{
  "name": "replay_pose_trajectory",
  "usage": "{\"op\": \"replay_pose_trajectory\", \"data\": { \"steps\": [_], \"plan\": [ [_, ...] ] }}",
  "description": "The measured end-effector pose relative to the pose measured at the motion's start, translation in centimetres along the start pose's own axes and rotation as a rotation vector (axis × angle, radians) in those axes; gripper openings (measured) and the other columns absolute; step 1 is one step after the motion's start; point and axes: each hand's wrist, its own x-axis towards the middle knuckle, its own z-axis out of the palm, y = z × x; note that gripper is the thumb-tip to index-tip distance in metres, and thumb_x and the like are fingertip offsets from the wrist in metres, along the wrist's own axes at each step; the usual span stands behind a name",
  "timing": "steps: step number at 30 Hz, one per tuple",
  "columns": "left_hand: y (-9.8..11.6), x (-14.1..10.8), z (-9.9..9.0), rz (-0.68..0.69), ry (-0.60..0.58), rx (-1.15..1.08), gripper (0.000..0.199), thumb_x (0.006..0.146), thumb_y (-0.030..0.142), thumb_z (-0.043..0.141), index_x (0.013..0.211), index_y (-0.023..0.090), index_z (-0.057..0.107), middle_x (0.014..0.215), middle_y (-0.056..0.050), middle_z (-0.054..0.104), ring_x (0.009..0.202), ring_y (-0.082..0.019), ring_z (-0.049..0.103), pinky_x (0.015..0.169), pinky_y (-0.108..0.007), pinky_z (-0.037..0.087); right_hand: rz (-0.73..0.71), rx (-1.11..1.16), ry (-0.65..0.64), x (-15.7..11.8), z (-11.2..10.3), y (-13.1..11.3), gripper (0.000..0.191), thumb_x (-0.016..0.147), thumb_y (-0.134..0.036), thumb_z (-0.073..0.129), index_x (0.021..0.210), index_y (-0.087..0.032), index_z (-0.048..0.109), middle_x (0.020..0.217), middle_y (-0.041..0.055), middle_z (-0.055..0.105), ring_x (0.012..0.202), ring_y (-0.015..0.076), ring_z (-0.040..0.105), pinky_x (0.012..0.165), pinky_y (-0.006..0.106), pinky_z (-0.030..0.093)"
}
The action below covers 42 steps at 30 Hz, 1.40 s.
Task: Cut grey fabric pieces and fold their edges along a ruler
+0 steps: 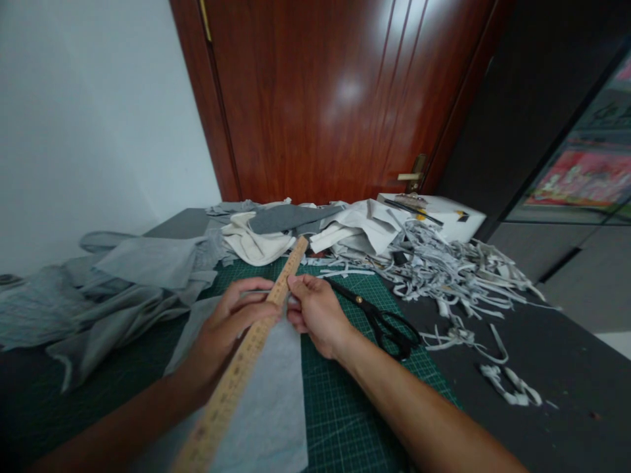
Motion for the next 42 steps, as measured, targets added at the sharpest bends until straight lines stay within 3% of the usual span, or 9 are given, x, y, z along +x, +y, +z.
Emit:
{"op": "replay_pose_trajectory", "data": {
  "steps": [4, 8, 14, 18, 22, 26, 28, 31, 42],
  "plan": [
    [-0.4, 0.2, -1.7, 0.018, -0.097, 0.142, 0.023, 0.104, 0.019, 0.049, 0.123, 0.026, 0.058, 0.166, -0.009, 0.032, 0.140, -0.028, 0.052, 0.112, -0.042, 0.050, -0.102, -0.226, 0.080, 0.7, -2.8, -0.9, 0.033, 0.087, -0.050, 0.073, 0.086, -0.024, 0.054, 0.056, -0.0115, 0.038, 0.044, 0.0088, 0.034, 0.042, 0.023, 0.018],
    [0.7, 0.5, -2.7, 0.081, -0.350, 0.415, 0.034, 0.098, 0.005, 0.039, 0.128, 0.016, 0.051, 0.163, -0.020, 0.036, 0.151, -0.031, 0.040, 0.119, -0.047, 0.044, -0.174, -0.479, 0.083, 1.1, -5.7, -0.9, 0.019, 0.090, -0.039, 0.067, 0.084, -0.023, 0.058, 0.061, -0.0069, 0.049, 0.050, 0.0122, 0.042, 0.048, 0.026, 0.029],
    [3.0, 0.2, -0.7, 0.088, -0.676, 0.679, 0.034, 0.088, 0.000, 0.042, 0.111, 0.014, 0.063, 0.145, -0.022, 0.057, 0.131, -0.040, 0.057, 0.109, -0.059, 0.049, -0.235, -0.854, -0.006, 0.2, -6.7, 1.5, 0.007, 0.089, -0.021, 0.066, 0.081, -0.021, 0.066, 0.069, -0.0011, 0.062, 0.062, 0.0166, 0.054, 0.060, 0.029, 0.038],
    [3.0, 0.0, 0.2, 0.033, -0.727, 0.624, 0.042, 0.081, 0.001, 0.047, 0.117, 0.016, 0.064, 0.148, -0.020, 0.056, 0.120, -0.037, 0.063, 0.105, -0.058, 0.052, -0.232, -1.018, -0.102, -0.6, -6.3, 2.0, 0.005, 0.090, -0.018, 0.067, 0.086, -0.021, 0.070, 0.068, -0.0011, 0.064, 0.060, 0.0169, 0.056, 0.058, 0.029, 0.036],
    [2.0, -0.1, -0.4, -0.074, -0.671, 0.454, 0.077, 0.074, 0.009, 0.060, 0.149, 0.019, 0.048, 0.166, -0.017, 0.040, 0.145, -0.038, 0.047, 0.120, -0.058, 0.039, -0.242, -1.103, -0.129, -0.9, -6.2, 1.6, 0.002, 0.092, -0.019, 0.070, 0.092, -0.020, 0.072, 0.069, -0.0007, 0.064, 0.062, 0.0172, 0.058, 0.059, 0.029, 0.036],
    [0.9, 0.0, -1.4, -0.188, -0.725, 0.336, 0.091, 0.083, 0.033, 0.075, 0.163, 0.022, 0.034, 0.174, -0.013, 0.026, 0.161, -0.037, 0.019, 0.128, -0.061, 0.020, -0.268, -1.136, -0.216, -0.8, -6.3, 1.4, 0.034, 0.091, -0.040, 0.079, 0.116, -0.017, 0.075, 0.073, -0.0006, 0.063, 0.063, 0.0170, 0.058, 0.060, 0.028, 0.039],
    [0.3, 0.0, -1.7, -0.210, -0.789, 0.285, 0.103, 0.078, 0.054, 0.082, 0.164, 0.022, 0.034, 0.174, -0.014, 0.024, 0.161, -0.040, 0.015, 0.128, -0.065, 0.015, -0.286, -1.150, -0.314, -0.6, -6.3, 1.4, 0.055, 0.088, -0.052, 0.082, 0.129, -0.016, 0.072, 0.076, 0.0004, 0.064, 0.063, 0.0173, 0.058, 0.060, 0.028, 0.039],
    [-0.5, -0.1, -2.1, -0.204, -0.839, 0.236, 0.120, 0.072, 0.072, 0.081, 0.166, 0.020, 0.029, 0.174, -0.018, 0.019, 0.161, -0.042, 0.012, 0.127, -0.066, 0.010, -0.300, -1.192, -0.410, -0.2, -6.1, 1.4, 0.069, 0.084, -0.059, 0.083, 0.136, -0.016, 0.070, 0.077, 0.0015, 0.066, 0.063, 0.0177, 0.057, 0.060, 0.028, 0.038],
    [-0.9, -0.4, -1.8, -0.197, -0.814, 0.242, 0.133, 0.064, 0.081, 0.080, 0.168, 0.021, 0.022, 0.175, -0.020, 0.013, 0.160, -0.045, 0.009, 0.126, -0.067, 0.010, -0.189, -1.394, -0.464, -0.4, -5.3, -0.3, 0.108, 0.066, -0.073, 0.087, 0.150, -0.011, 0.057, 0.086, 0.0118, 0.076, 0.072, 0.0304, 0.069, 0.058, 0.032, 0.040]
  ]
}}
